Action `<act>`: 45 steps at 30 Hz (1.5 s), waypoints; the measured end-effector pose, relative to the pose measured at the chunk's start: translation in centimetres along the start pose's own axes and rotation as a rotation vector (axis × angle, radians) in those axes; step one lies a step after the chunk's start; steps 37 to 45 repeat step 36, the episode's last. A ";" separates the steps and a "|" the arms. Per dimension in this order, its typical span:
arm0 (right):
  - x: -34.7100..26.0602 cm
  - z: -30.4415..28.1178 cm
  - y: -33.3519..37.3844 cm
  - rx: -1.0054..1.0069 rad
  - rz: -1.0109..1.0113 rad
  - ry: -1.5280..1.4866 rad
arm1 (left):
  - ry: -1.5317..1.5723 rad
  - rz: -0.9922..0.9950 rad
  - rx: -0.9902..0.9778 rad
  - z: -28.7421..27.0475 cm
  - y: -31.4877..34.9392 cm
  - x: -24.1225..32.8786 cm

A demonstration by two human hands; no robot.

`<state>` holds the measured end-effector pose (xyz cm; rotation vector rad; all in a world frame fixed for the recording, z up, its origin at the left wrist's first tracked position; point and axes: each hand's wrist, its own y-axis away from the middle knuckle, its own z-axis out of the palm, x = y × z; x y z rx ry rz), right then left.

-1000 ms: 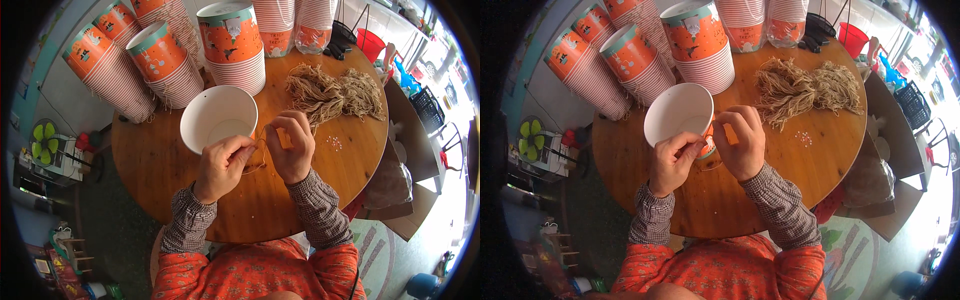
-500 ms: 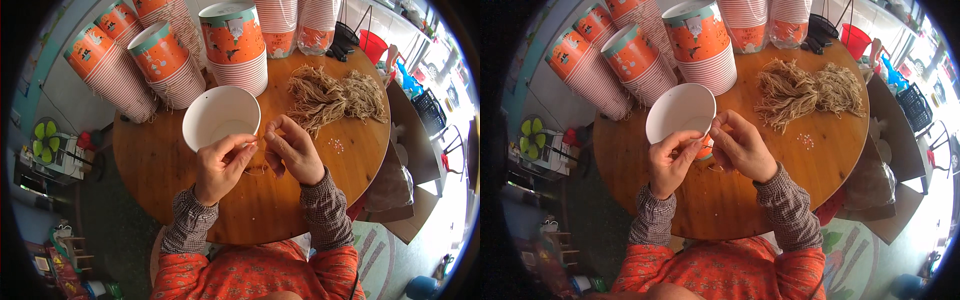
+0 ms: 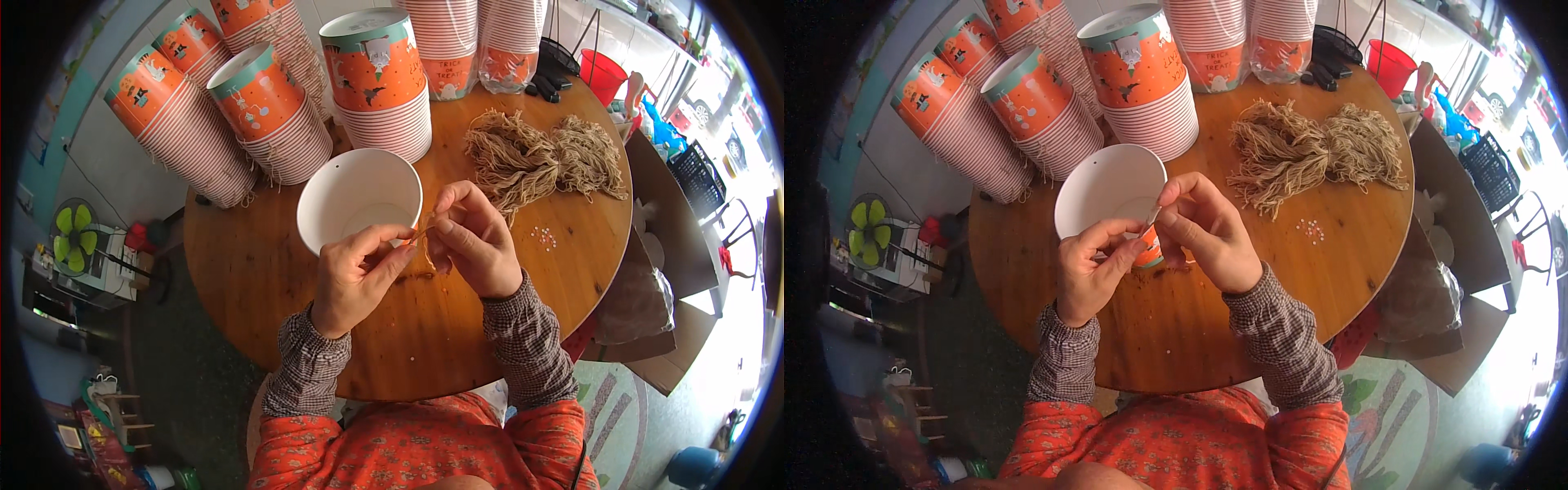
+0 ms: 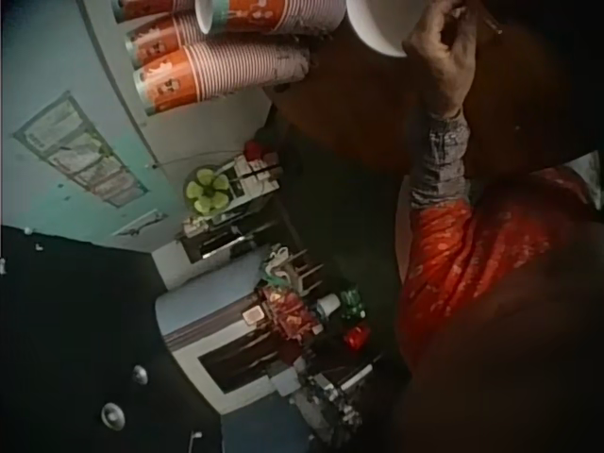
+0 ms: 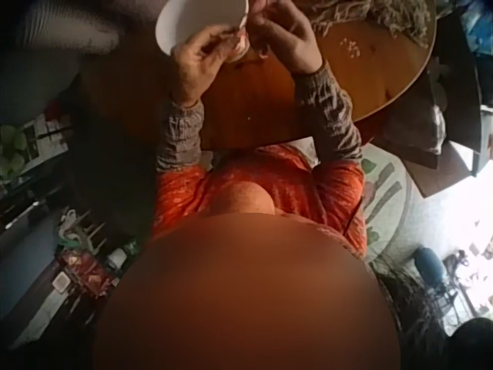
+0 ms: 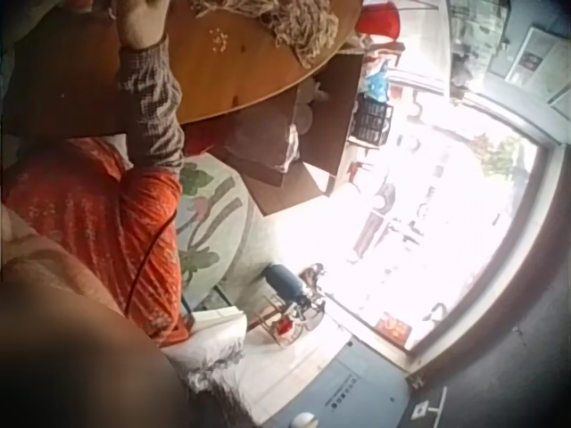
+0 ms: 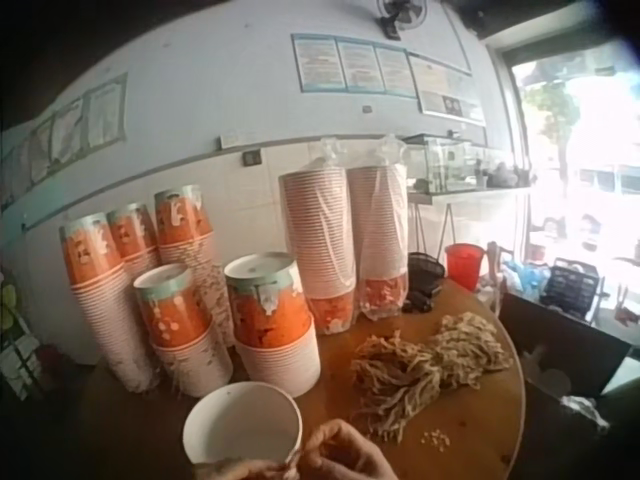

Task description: Attaching thin yellow strings through holes in decorated paper cups.

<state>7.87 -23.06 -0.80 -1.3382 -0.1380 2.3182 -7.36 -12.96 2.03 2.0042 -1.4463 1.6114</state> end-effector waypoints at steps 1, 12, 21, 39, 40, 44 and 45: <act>0.0 0.2 0.0 0.011 0.006 0.022 | -0.003 0.008 0.011 0.0 0.0 0.3; -0.7 -3.6 -1.1 0.267 -0.252 -0.304 | -0.389 0.260 0.234 -0.4 0.7 -2.9; -1.4 -5.0 -0.7 0.255 -0.324 -0.488 | -0.507 0.274 0.244 0.7 1.9 -2.5; 2.3 -14.2 -1.1 0.317 -0.390 0.790 | -0.201 0.973 0.223 7.3 -8.1 9.0; 2.3 -14.2 -1.1 0.317 -0.390 0.790 | -0.201 0.973 0.223 7.3 -8.1 9.0; 2.3 -14.2 -1.1 0.317 -0.390 0.790 | -0.201 0.973 0.223 7.3 -8.1 9.0; 2.3 -14.2 -1.1 0.317 -0.390 0.790 | -0.201 0.973 0.223 7.3 -8.1 9.0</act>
